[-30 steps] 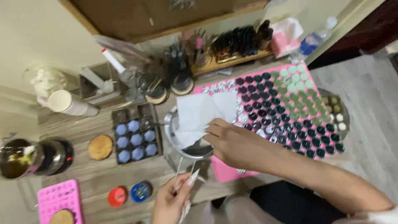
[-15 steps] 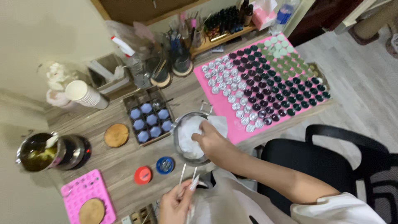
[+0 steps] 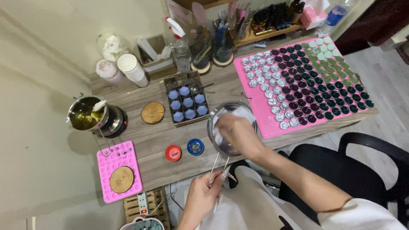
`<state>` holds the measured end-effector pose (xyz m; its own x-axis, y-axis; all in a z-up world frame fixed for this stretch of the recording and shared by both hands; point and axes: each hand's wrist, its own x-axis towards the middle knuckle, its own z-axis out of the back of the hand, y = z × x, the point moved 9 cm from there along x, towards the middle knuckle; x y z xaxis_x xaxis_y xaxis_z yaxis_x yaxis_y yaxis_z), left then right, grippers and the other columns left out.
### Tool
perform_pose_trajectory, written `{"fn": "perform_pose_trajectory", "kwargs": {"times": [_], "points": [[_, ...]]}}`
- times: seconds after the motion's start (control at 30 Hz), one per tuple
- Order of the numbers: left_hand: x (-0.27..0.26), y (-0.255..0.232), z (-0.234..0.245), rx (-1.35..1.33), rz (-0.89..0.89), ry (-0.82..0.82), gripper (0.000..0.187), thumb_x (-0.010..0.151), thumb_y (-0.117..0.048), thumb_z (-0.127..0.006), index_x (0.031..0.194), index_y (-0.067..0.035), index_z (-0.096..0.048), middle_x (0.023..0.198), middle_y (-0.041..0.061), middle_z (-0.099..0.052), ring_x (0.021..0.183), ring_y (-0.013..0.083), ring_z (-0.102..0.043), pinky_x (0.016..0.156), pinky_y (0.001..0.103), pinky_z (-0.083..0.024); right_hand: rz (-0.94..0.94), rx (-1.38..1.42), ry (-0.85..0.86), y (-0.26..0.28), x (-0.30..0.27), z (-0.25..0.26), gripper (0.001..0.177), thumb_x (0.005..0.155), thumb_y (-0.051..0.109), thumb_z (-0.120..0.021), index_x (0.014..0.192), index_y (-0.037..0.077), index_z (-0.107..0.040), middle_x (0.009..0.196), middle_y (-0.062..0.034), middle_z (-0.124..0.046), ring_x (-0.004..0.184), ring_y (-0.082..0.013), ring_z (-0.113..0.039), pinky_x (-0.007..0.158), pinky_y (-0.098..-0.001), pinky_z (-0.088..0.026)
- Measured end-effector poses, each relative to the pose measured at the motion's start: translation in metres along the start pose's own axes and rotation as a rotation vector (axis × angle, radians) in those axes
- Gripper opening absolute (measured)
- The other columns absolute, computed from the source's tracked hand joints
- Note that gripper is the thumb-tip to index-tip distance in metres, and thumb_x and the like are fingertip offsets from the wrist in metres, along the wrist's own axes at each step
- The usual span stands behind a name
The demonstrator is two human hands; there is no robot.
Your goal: The person handles small decorative items with tweezers, placing them on a mat, and cleans the inside of a metallic pot with a white cloth.
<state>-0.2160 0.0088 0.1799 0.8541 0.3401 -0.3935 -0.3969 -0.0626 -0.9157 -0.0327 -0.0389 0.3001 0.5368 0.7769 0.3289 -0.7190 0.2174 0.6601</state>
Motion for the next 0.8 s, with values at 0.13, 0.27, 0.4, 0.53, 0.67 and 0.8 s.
{"fn": "perform_pose_trajectory", "kwargs": {"times": [0.13, 0.27, 0.4, 0.53, 0.67, 0.8], "points": [[0.000, -0.007, 0.017, 0.065, -0.035, -0.079, 0.032, 0.096, -0.017, -0.063, 0.123, -0.004, -0.075, 0.057, -0.001, -0.058, 0.050, 0.0047, -0.052, 0.048, 0.024, -0.043, -0.084, -0.114, 0.085, -0.005, 0.006, -0.003, 0.005, 0.081, 0.002, -0.068, 0.083, -0.002, -0.070, 0.085, -0.0194, -0.069, 0.083, -0.0406, -0.068, 0.074, -0.0471, -0.053], [-0.002, -0.003, 0.009, -0.065, -0.015, -0.011, 0.030, 0.097, -0.018, -0.062, 0.120, -0.003, -0.075, 0.058, -0.003, -0.060, 0.050, 0.0048, -0.053, 0.048, 0.024, -0.043, 0.000, 0.058, 0.088, 0.010, 0.006, -0.022, 0.011, 0.079, 0.003, -0.068, 0.088, -0.002, -0.072, 0.091, -0.0184, -0.072, 0.086, -0.0375, -0.071, 0.077, -0.0439, -0.055], [-0.008, -0.006, 0.028, -0.029, 0.002, -0.083, 0.030, 0.097, -0.021, -0.062, 0.119, -0.006, -0.078, 0.055, -0.004, -0.056, 0.048, 0.0040, -0.050, 0.046, 0.024, -0.040, -0.137, -0.164, 0.146, -0.009, 0.021, -0.033, 0.010, 0.081, 0.007, -0.069, 0.086, 0.001, -0.075, 0.093, -0.0192, -0.073, 0.089, -0.0366, -0.072, 0.080, -0.0427, -0.056], [-0.015, -0.008, 0.039, -0.029, -0.010, -0.117, 0.029, 0.098, -0.022, -0.062, 0.118, -0.007, -0.078, 0.055, -0.003, -0.058, 0.047, 0.0046, -0.052, 0.045, 0.025, -0.042, -0.117, 0.068, 0.230, -0.003, 0.024, -0.060, 0.011, 0.076, 0.008, -0.074, 0.084, 0.001, -0.078, 0.088, -0.0162, -0.075, 0.081, -0.0343, -0.074, 0.075, -0.0424, -0.056], [-0.026, -0.008, 0.060, 0.035, -0.031, -0.186, 0.027, 0.099, -0.022, -0.061, 0.111, -0.005, -0.079, 0.055, -0.002, -0.060, 0.047, 0.0048, -0.054, 0.045, 0.025, -0.043, 0.071, -0.085, 0.045, 0.017, 0.034, -0.070, 0.012, 0.078, 0.004, -0.072, 0.088, -0.001, -0.077, 0.091, -0.0198, -0.073, 0.086, -0.0375, -0.072, 0.078, -0.0430, -0.056], [-0.029, -0.004, 0.075, 0.018, 0.025, -0.255, 0.027, 0.099, -0.023, -0.063, 0.113, -0.007, -0.079, 0.055, -0.001, -0.060, 0.047, 0.0056, -0.053, 0.045, 0.026, -0.042, -0.101, 0.054, 0.209, 0.007, 0.042, -0.104, 0.010, 0.075, 0.006, -0.073, 0.083, 0.001, -0.078, 0.084, -0.0184, -0.075, 0.079, -0.0338, -0.075, 0.073, -0.0408, -0.058]]}}
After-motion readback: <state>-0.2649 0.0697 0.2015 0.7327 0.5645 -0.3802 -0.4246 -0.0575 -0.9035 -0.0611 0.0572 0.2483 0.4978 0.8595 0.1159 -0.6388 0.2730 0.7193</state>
